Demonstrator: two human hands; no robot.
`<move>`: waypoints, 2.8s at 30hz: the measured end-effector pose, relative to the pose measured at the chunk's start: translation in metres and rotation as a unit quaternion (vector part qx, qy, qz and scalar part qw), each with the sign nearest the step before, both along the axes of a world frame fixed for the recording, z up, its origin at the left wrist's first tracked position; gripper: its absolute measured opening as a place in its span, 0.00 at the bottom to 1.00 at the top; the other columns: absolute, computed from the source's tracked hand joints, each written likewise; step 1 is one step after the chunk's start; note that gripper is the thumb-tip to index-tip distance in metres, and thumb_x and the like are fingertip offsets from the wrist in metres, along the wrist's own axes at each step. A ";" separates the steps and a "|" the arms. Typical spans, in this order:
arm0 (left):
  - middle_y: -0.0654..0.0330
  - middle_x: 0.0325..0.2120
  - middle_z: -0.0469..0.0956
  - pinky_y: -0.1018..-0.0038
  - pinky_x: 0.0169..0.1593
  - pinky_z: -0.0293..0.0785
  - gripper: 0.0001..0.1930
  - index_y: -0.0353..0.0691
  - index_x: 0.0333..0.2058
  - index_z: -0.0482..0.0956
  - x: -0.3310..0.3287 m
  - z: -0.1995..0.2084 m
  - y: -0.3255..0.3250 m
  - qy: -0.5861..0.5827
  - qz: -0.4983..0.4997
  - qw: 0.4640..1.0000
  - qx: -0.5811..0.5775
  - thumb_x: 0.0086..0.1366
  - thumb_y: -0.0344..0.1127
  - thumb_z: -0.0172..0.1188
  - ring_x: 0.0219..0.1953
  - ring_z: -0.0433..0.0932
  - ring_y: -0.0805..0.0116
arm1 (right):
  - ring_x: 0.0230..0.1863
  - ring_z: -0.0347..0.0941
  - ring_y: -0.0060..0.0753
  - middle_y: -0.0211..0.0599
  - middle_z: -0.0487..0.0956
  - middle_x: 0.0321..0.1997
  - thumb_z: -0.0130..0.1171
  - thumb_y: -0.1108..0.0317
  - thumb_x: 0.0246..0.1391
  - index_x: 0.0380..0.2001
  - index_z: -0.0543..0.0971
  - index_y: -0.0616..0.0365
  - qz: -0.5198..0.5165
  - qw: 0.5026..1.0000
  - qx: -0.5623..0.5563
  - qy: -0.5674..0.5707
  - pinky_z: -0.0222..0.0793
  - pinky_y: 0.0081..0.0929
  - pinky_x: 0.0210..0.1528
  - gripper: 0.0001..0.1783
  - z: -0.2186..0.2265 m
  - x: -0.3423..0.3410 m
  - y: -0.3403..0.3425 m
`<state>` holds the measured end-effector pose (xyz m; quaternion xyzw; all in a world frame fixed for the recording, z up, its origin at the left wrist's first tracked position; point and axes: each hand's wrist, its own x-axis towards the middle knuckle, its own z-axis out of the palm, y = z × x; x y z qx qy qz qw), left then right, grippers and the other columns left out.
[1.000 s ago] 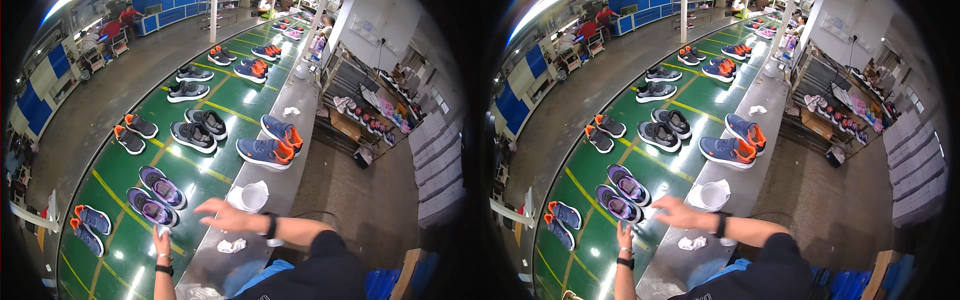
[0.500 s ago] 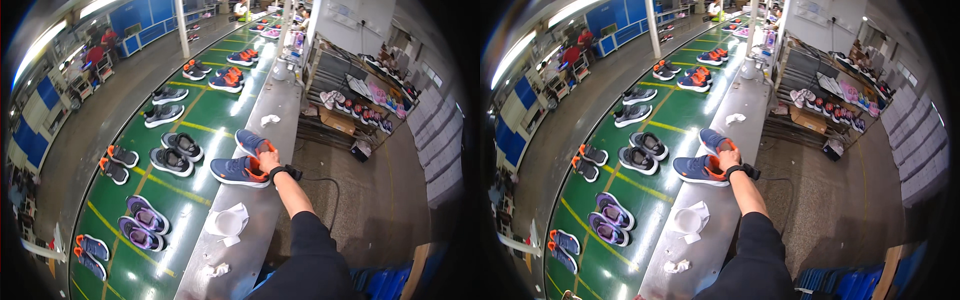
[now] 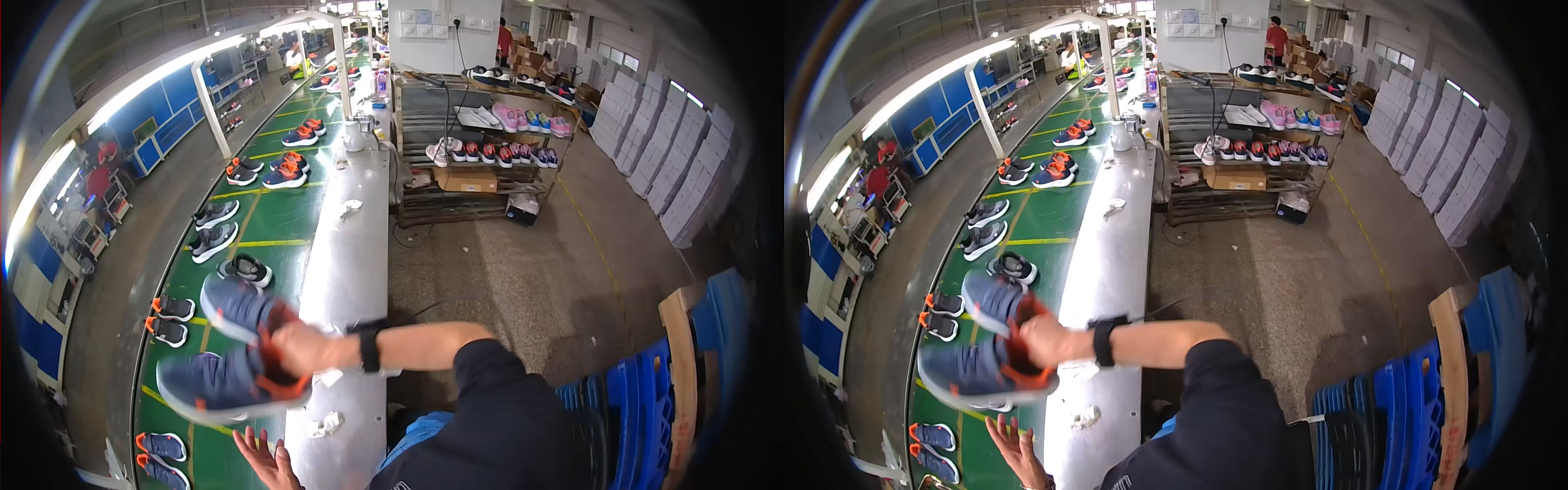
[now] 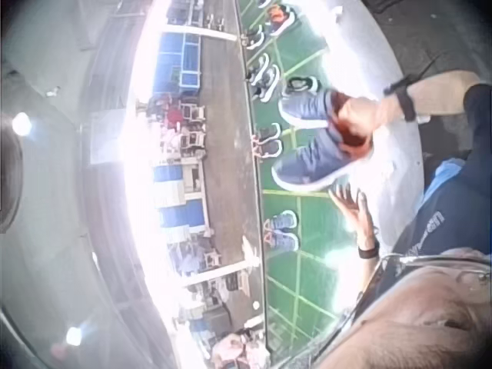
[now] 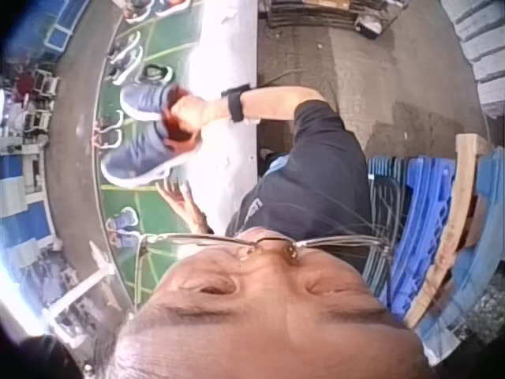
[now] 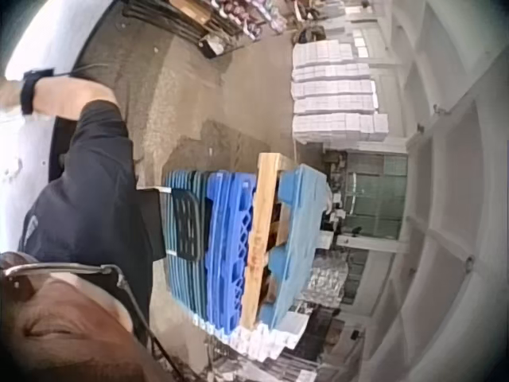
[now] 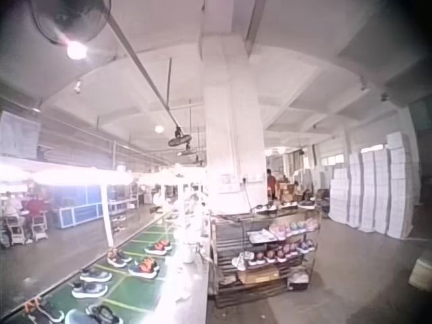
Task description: Inspecting and cleaning shoes on a conveyor belt in a shoe factory.
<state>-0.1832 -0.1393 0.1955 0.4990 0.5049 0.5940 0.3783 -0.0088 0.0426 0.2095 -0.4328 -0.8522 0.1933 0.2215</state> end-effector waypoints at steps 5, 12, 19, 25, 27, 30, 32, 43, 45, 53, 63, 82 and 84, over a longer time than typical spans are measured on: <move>0.55 0.54 0.58 0.57 0.48 0.65 0.33 0.44 0.57 0.50 -0.045 -0.046 -0.084 -0.148 0.179 0.967 -0.103 0.56 0.40 0.57 0.53 0.63 0.62 | 0.30 0.72 0.53 0.54 0.75 0.26 0.54 0.72 0.32 0.28 0.71 0.66 0.183 0.974 -0.130 0.040 0.66 0.43 0.33 0.14 -0.089 -0.111 -0.121; 0.60 0.47 0.68 0.58 0.46 0.64 0.30 0.45 0.51 0.56 -0.054 -0.145 -0.165 -0.261 0.245 0.861 -0.361 0.53 0.41 0.62 0.48 0.68 0.64 | 0.33 0.75 0.43 0.50 0.76 0.29 0.56 0.65 0.39 0.24 0.75 0.63 0.319 0.920 -0.071 -0.214 0.70 0.39 0.31 0.11 -0.160 -0.108 -0.204; 0.49 0.55 0.54 0.61 0.49 0.67 0.51 0.38 0.61 0.29 -0.010 -0.167 -0.190 -0.340 0.247 0.858 -0.297 0.53 0.38 0.63 0.54 0.63 0.59 | 0.38 0.66 0.53 0.52 0.69 0.41 0.61 0.69 0.37 0.44 0.65 0.62 0.278 0.955 -0.085 0.068 0.63 0.39 0.40 0.28 -0.146 -0.058 -0.162; 0.51 0.43 0.70 0.70 0.46 0.71 0.32 0.32 0.55 0.55 0.009 -0.197 -0.164 -0.213 0.436 0.822 -0.297 0.49 0.15 0.50 0.42 0.73 0.63 | 0.43 0.68 0.46 0.49 0.70 0.41 0.51 0.76 0.39 0.45 0.66 0.63 0.135 0.935 -0.324 -0.042 0.64 0.35 0.47 0.24 -0.220 -0.071 -0.140; 0.51 0.41 0.72 0.69 0.47 0.71 0.24 0.32 0.51 0.62 0.006 -0.214 -0.176 -0.392 0.434 0.791 -0.180 0.53 0.14 0.41 0.43 0.73 0.62 | 0.40 0.72 0.37 0.41 0.74 0.38 0.48 0.77 0.41 0.43 0.69 0.63 0.138 0.802 -0.573 0.101 0.66 0.30 0.44 0.21 -0.227 -0.063 -0.126; 0.53 0.43 0.71 0.68 0.50 0.69 0.18 0.30 0.47 0.66 -0.011 -0.201 -0.185 -0.536 0.369 0.742 -0.158 0.56 0.19 0.39 0.44 0.73 0.62 | 0.42 0.73 0.33 0.38 0.74 0.42 0.46 0.80 0.44 0.44 0.69 0.64 0.044 0.655 -0.742 0.135 0.69 0.28 0.44 0.20 -0.206 -0.054 -0.111; 0.53 0.43 0.72 0.67 0.51 0.69 0.16 0.31 0.47 0.66 -0.018 -0.207 -0.188 -0.566 0.332 0.744 -0.124 0.59 0.23 0.40 0.44 0.73 0.62 | 0.43 0.73 0.33 0.39 0.73 0.44 0.46 0.80 0.44 0.46 0.67 0.64 0.013 0.622 -0.760 0.190 0.69 0.28 0.45 0.21 -0.205 -0.054 -0.109; 0.51 0.47 0.70 0.67 0.53 0.67 0.17 0.31 0.48 0.65 -0.021 -0.205 -0.164 -0.736 0.134 0.660 -0.069 0.64 0.36 0.43 0.47 0.71 0.62 | 0.44 0.72 0.31 0.39 0.72 0.48 0.45 0.74 0.55 0.52 0.64 0.62 0.019 0.525 -0.829 0.194 0.71 0.25 0.45 0.20 -0.227 -0.057 -0.118; 0.52 0.46 0.71 0.67 0.53 0.67 0.17 0.31 0.48 0.66 -0.023 -0.206 -0.158 -0.733 0.116 0.667 -0.069 0.64 0.37 0.43 0.46 0.72 0.62 | 0.45 0.72 0.30 0.39 0.72 0.48 0.45 0.71 0.56 0.52 0.64 0.62 0.018 0.521 -0.836 0.172 0.71 0.25 0.45 0.19 -0.236 -0.055 -0.120; 0.55 0.52 0.64 0.71 0.55 0.63 0.20 0.37 0.55 0.58 -0.024 -0.206 -0.150 -0.586 0.151 0.793 -0.068 0.65 0.35 0.42 0.52 0.66 0.66 | 0.48 0.70 0.29 0.38 0.70 0.52 0.44 0.67 0.58 0.54 0.62 0.62 0.074 0.482 -0.851 0.193 0.68 0.23 0.48 0.21 -0.217 -0.068 -0.131; 0.56 0.55 0.62 0.70 0.57 0.61 0.23 0.38 0.58 0.55 -0.030 -0.168 -0.146 -0.548 0.165 0.819 -0.043 0.65 0.38 0.43 0.55 0.63 0.65 | 0.57 0.62 0.33 0.40 0.63 0.59 0.42 0.66 0.59 0.58 0.57 0.56 0.098 0.393 -0.874 0.267 0.60 0.31 0.57 0.24 -0.169 -0.090 -0.146; 0.58 0.52 0.64 0.72 0.55 0.61 0.22 0.38 0.55 0.59 -0.078 -0.207 -0.150 -0.349 0.117 0.922 -0.120 0.63 0.33 0.47 0.52 0.65 0.67 | 0.53 0.66 0.30 0.38 0.67 0.55 0.46 0.69 0.57 0.55 0.62 0.59 0.125 0.507 -0.827 0.208 0.62 0.28 0.55 0.22 -0.214 -0.083 -0.125; 0.59 0.51 0.65 0.72 0.55 0.62 0.21 0.38 0.55 0.60 -0.075 -0.208 -0.168 -0.310 0.112 0.934 -0.135 0.63 0.33 0.48 0.52 0.65 0.68 | 0.52 0.67 0.30 0.38 0.68 0.55 0.47 0.70 0.56 0.55 0.63 0.59 0.127 0.522 -0.820 0.197 0.63 0.27 0.54 0.22 -0.216 -0.082 -0.123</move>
